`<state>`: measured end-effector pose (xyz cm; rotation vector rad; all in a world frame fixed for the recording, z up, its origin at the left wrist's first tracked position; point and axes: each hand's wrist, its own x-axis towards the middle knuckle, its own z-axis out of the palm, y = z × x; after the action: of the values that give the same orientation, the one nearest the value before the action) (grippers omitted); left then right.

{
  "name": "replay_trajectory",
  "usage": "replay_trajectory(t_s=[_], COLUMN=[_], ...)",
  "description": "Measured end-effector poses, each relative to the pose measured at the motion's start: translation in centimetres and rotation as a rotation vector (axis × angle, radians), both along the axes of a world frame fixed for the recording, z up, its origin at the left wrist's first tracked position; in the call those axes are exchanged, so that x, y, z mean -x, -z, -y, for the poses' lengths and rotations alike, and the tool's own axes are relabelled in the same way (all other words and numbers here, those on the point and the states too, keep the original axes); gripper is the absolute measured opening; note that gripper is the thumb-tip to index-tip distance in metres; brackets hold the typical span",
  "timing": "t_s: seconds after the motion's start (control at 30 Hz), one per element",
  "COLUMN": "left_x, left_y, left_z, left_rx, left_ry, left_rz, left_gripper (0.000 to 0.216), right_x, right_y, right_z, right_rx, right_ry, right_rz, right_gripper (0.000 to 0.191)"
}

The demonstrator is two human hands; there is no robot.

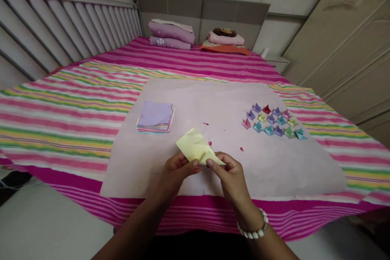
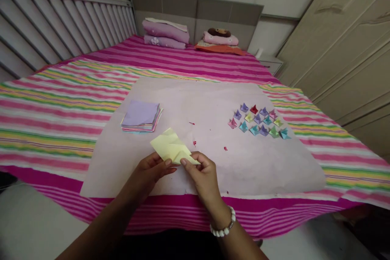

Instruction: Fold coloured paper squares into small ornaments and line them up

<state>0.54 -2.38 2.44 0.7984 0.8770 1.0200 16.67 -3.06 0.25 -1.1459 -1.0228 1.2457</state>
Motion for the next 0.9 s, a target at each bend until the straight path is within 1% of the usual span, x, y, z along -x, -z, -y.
replay_trajectory(t_s=[0.07, 0.13, 0.23, 0.3, 0.37, 0.47, 0.5, 0.57, 0.63, 0.7, 0.8, 0.87, 0.9], left_x=[-0.3, -0.5, -0.6, -0.6, -0.5, -0.4, -0.4, -0.5, -0.4, -0.2, 0.4, 0.7, 0.8], left_y=[-0.2, -0.1, 0.4, 0.6, 0.5, 0.1, 0.0, -0.2, -0.2, -0.1, 0.0, 0.1, 0.1], left_z=[0.0, 0.0, -0.1, -0.1, -0.1, 0.1, 0.2, 0.2, 0.2, 0.0, -0.5, -0.6, -0.6], left_rx=[-0.058, -0.093, -0.093, -0.081, -0.074, -0.071, -0.073, -0.079, -0.086, -0.094, -0.116, -0.128, -0.131], left_ry=[-0.008, -0.045, -0.121, -0.139, -0.12, -0.072, -0.058, -0.037, -0.022, -0.04, -0.147, -0.186, -0.17], left_rz=[-0.031, -0.076, -0.154, -0.191, -0.208, -0.204, -0.205, -0.206, -0.171, -0.106, -0.068, -0.088, -0.095], left_gripper=[0.036, 0.033, 0.024, 0.022, 0.021, 0.019, 0.018, 0.018, 0.021, 0.031, 0.047, 0.046, 0.043], right_x=[0.3, 0.6, 0.8, 0.8, 0.8, 0.7, 0.8, 0.8, 0.7, 0.6, 0.5, 0.5, 0.6], right_y=[0.0, 0.0, -0.1, -0.2, -0.3, -0.5, -0.6, -0.6, -0.5, -0.4, -0.4, -0.5, -0.5], right_z=[0.1, 0.2, 0.3, 0.3, 0.2, 0.0, 0.0, 0.1, 0.1, 0.2, 0.2, 0.2, 0.2], right_rx=[0.019, 0.027, 0.01, -0.006, -0.005, 0.051, 0.079, 0.134, 0.168, 0.188, 0.209, 0.222, 0.231], right_ry=[0.018, 0.025, 0.009, -0.005, -0.005, 0.005, -0.011, -0.06, -0.083, -0.057, -0.018, -0.016, -0.022], right_rz=[-0.034, -0.062, -0.083, -0.111, -0.167, -0.257, -0.275, -0.277, -0.254, -0.239, -0.247, -0.263, -0.274], right_gripper=[0.02, 0.022, 0.021, 0.021, 0.023, 0.038, 0.04, 0.032, 0.025, 0.026, 0.028, 0.028, 0.028])
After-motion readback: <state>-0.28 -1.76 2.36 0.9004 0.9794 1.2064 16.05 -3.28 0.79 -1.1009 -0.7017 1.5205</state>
